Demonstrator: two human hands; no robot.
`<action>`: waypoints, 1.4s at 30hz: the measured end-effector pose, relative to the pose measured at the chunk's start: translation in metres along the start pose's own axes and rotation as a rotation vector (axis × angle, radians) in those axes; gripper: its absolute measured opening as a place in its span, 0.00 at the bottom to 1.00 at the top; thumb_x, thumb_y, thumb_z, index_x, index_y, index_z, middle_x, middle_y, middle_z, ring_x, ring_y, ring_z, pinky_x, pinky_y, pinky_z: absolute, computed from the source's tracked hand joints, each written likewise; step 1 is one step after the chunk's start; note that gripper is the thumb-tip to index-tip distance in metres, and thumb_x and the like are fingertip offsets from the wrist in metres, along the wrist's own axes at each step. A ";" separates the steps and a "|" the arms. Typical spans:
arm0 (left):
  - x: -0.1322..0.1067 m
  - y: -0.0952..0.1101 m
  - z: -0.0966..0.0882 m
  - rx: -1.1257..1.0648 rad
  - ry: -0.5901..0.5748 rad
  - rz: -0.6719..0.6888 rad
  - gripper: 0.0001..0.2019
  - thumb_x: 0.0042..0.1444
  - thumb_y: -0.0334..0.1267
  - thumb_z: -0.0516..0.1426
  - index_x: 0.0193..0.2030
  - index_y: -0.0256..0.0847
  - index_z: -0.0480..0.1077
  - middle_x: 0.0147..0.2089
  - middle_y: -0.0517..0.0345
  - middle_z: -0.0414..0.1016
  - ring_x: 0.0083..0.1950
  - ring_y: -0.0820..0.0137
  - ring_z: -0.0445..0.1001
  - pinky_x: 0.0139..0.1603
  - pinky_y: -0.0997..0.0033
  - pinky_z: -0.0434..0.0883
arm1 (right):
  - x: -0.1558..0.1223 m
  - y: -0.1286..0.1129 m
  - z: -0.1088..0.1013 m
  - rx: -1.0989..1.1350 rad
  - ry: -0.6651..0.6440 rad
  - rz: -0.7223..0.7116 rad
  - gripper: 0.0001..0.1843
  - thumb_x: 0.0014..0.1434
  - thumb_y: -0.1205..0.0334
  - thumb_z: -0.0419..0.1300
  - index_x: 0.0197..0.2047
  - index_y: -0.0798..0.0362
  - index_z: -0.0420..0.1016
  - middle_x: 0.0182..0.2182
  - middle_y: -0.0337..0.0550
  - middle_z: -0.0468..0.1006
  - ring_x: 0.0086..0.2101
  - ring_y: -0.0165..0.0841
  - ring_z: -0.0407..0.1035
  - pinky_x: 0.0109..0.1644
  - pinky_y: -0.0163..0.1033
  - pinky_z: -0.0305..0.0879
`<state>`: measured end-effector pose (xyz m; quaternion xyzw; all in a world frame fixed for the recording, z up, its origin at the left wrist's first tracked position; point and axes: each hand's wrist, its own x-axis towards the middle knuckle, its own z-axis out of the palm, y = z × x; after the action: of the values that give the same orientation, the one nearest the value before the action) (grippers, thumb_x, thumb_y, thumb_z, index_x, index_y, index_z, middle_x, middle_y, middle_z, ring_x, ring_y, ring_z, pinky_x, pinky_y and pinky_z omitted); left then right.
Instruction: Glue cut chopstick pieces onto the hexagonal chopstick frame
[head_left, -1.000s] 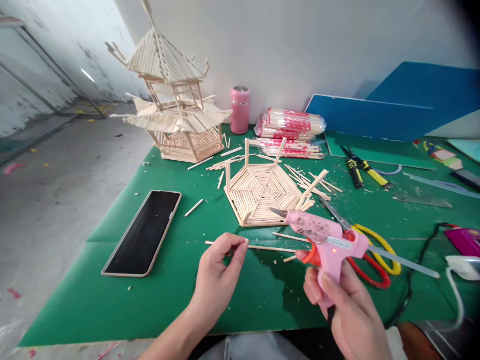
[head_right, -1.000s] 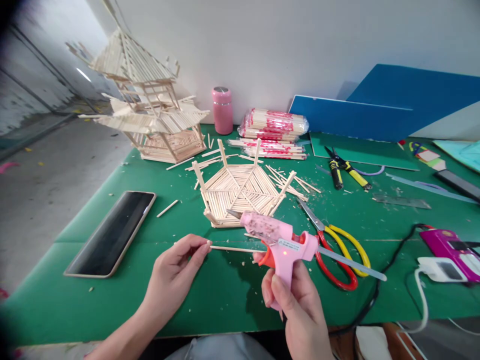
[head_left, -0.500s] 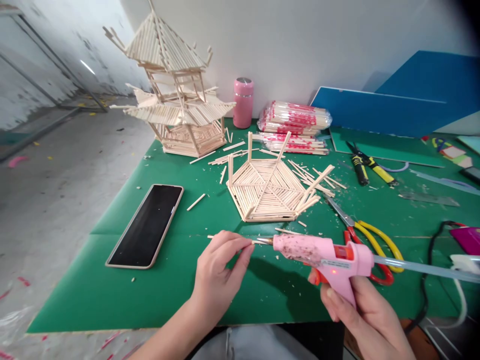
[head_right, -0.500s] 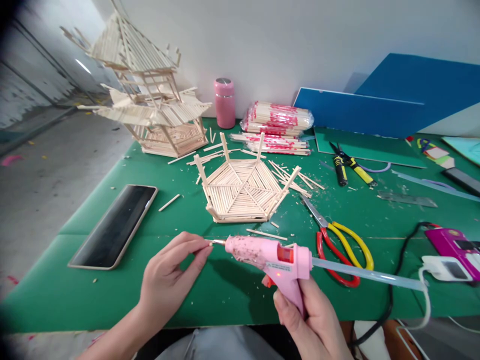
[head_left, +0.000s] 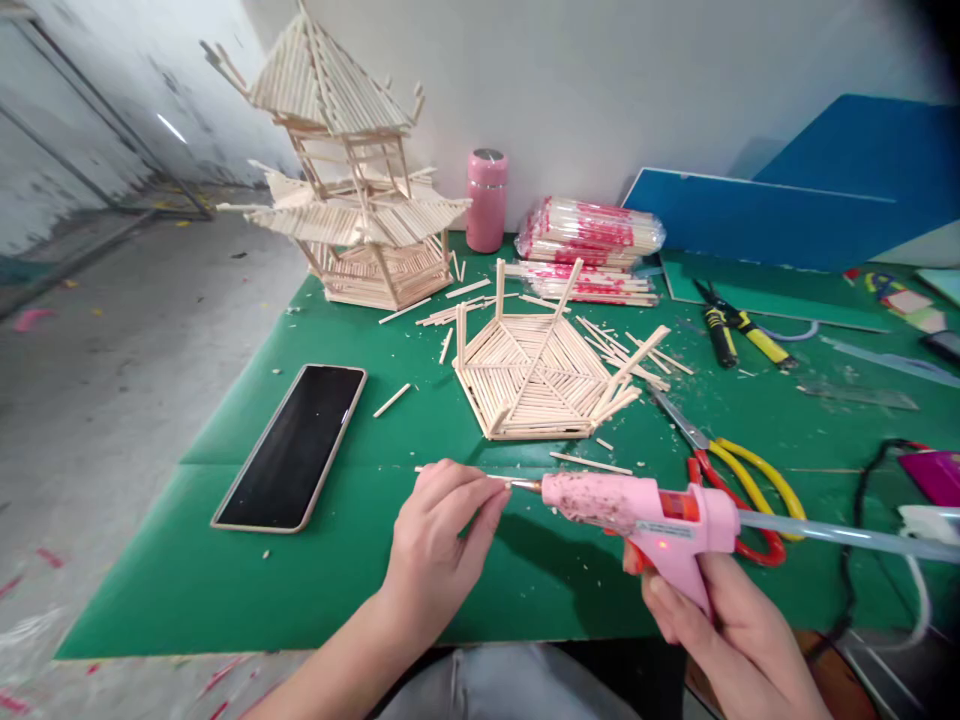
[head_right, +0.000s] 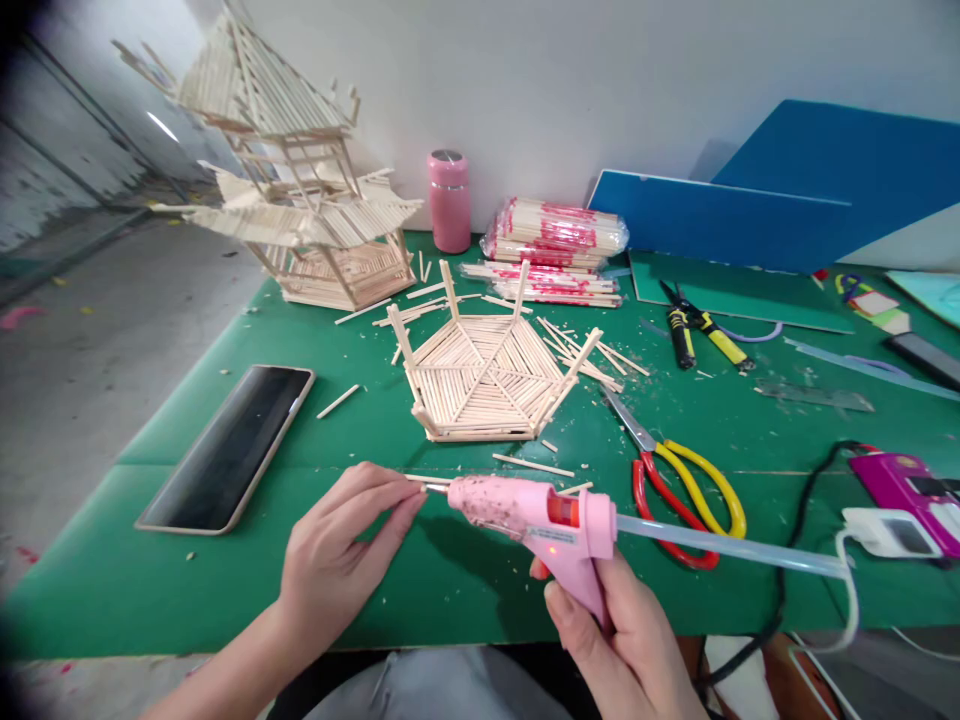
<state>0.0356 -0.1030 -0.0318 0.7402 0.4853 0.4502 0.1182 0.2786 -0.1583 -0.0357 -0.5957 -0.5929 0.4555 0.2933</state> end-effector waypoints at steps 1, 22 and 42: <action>0.000 0.000 0.000 -0.002 0.002 0.006 0.05 0.49 0.26 0.56 0.33 0.38 0.70 0.29 0.56 0.74 0.29 0.71 0.70 0.32 0.68 0.68 | 0.000 0.000 0.000 0.001 -0.010 0.007 0.14 0.57 0.56 0.52 0.46 0.50 0.68 0.28 0.42 0.71 0.25 0.31 0.65 0.29 0.33 0.67; 0.000 -0.001 0.003 -0.013 -0.009 0.030 0.05 0.48 0.24 0.57 0.32 0.35 0.70 0.28 0.54 0.73 0.29 0.71 0.69 0.31 0.67 0.66 | 0.004 -0.008 0.003 0.001 0.034 -0.011 0.13 0.55 0.55 0.54 0.42 0.50 0.70 0.27 0.43 0.72 0.24 0.31 0.66 0.27 0.32 0.67; 0.001 0.000 0.003 -0.019 0.002 -0.040 0.04 0.49 0.26 0.57 0.30 0.37 0.70 0.27 0.57 0.73 0.28 0.73 0.70 0.30 0.71 0.68 | 0.005 -0.004 0.004 0.096 0.037 0.067 0.13 0.55 0.54 0.55 0.42 0.51 0.70 0.25 0.41 0.70 0.24 0.30 0.63 0.26 0.33 0.65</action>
<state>0.0379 -0.1014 -0.0336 0.7286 0.4958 0.4533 0.1339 0.2727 -0.1535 -0.0351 -0.6086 -0.5446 0.4822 0.3170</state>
